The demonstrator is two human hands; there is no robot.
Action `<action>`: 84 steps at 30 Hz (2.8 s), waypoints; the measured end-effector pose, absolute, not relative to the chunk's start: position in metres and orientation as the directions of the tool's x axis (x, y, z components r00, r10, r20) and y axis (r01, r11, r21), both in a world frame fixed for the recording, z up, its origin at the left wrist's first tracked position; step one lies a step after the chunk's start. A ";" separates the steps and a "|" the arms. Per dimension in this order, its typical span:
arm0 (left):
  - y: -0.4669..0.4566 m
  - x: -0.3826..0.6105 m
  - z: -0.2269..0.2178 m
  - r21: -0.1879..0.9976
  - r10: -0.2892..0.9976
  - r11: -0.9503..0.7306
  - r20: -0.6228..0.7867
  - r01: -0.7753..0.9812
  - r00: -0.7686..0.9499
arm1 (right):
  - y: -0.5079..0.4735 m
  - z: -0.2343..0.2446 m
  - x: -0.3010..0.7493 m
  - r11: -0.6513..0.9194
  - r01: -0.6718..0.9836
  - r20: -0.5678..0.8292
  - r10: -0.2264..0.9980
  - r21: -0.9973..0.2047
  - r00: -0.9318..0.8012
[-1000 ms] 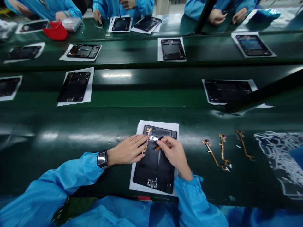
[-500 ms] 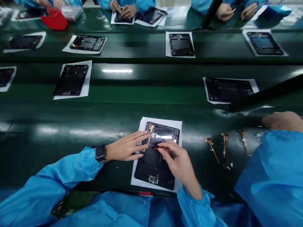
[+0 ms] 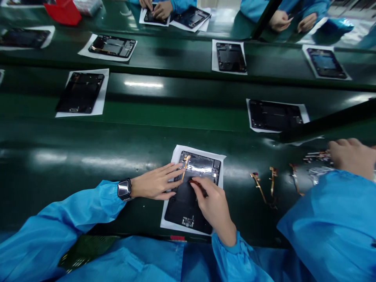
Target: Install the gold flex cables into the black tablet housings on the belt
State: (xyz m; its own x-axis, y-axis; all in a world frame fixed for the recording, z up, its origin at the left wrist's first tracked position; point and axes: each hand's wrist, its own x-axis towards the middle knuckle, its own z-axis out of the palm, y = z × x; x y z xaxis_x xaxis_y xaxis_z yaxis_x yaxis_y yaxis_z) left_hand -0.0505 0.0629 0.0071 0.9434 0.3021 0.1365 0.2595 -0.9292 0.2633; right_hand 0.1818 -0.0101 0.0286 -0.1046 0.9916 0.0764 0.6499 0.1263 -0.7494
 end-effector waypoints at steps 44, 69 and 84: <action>0.073 -0.052 -0.007 0.556 0.394 -0.807 0.256 0.199 0.883 | -0.019 0.035 0.134 0.052 0.722 0.038 0.999 -0.689 -0.036; 0.074 -0.053 -0.007 0.587 0.396 -0.788 0.246 0.189 0.885 | -0.008 0.047 0.134 0.162 0.868 0.043 0.986 -0.470 -0.161; 0.072 -0.056 -0.005 0.607 0.408 -0.771 0.237 0.194 0.881 | -0.008 0.038 0.130 0.109 0.839 0.003 0.992 -0.534 -0.127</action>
